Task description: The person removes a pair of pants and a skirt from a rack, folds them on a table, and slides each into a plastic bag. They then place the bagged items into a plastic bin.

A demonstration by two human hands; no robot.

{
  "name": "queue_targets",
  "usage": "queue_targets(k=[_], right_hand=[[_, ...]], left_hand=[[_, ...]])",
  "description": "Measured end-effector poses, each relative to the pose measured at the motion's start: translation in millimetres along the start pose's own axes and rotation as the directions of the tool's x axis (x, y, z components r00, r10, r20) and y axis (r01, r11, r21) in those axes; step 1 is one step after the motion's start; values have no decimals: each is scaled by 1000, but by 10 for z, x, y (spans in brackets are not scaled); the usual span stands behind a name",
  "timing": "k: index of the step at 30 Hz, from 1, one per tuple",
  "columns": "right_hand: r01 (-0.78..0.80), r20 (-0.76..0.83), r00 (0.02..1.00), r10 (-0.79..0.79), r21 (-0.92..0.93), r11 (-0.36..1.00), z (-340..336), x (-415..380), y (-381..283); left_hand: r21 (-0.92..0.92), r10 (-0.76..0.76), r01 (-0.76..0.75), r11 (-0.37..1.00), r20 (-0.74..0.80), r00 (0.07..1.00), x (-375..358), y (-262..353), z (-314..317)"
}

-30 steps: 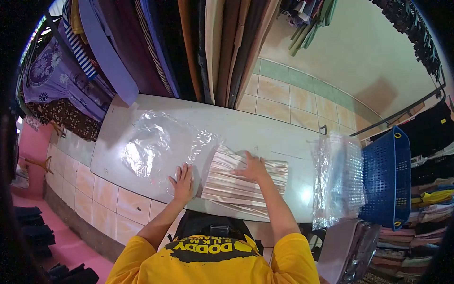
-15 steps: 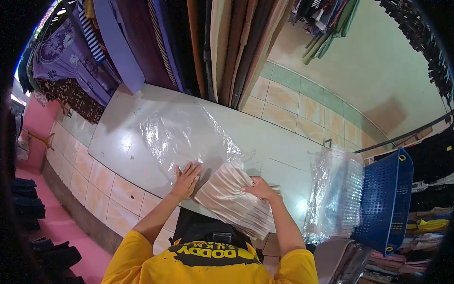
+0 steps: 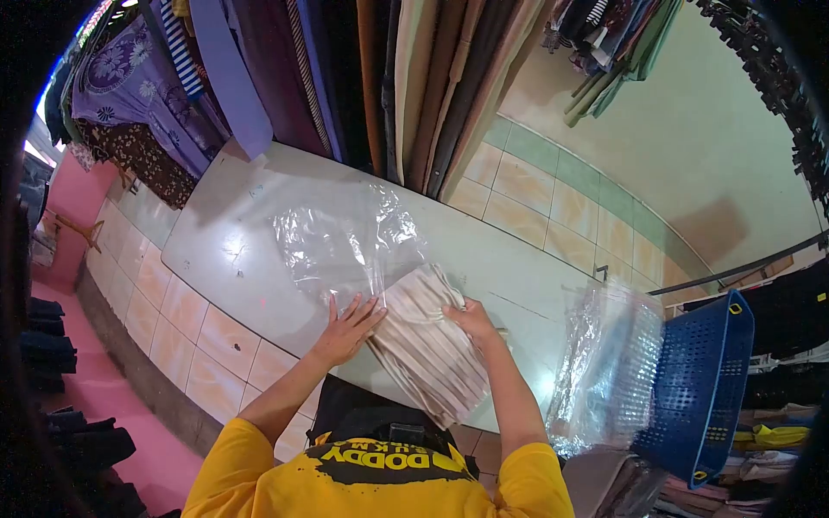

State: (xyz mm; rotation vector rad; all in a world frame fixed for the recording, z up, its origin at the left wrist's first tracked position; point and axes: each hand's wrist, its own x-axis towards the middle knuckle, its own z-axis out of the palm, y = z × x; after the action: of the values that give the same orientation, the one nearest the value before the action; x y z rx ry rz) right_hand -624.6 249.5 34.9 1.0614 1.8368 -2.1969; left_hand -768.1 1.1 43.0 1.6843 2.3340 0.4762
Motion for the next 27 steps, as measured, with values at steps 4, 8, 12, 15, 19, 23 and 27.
queue_targets(k=[4,8,12,15,19,23,27], right_hand=[[-31,-52,998,39,142,989,-33,56,34],[-68,-49,996,78,186,980,-41,76,34],[-80,-108,988,114,280,957,-62,71,98],[-85,-26,995,99,313,946,-45,8,21],[-29,-336,939,-76,-296,955,61,-105,-85],[248,-130,685,-717,-883,398,653,-569,-148],[291,241,698,-674,-956,-41,1091,-721,11]], left_hand=[[47,10,-5,999,-93,996,95,147,12],[59,-96,113,992,-237,967,133,116,4],[-195,-401,352,915,-511,760,52,8,55],[-338,-592,506,794,-617,518,44,96,158],[-687,-770,400,607,-382,512,-22,-48,501],[-730,-819,419,540,-341,461,-26,73,439],[-526,-748,532,663,-453,485,-56,199,403]])
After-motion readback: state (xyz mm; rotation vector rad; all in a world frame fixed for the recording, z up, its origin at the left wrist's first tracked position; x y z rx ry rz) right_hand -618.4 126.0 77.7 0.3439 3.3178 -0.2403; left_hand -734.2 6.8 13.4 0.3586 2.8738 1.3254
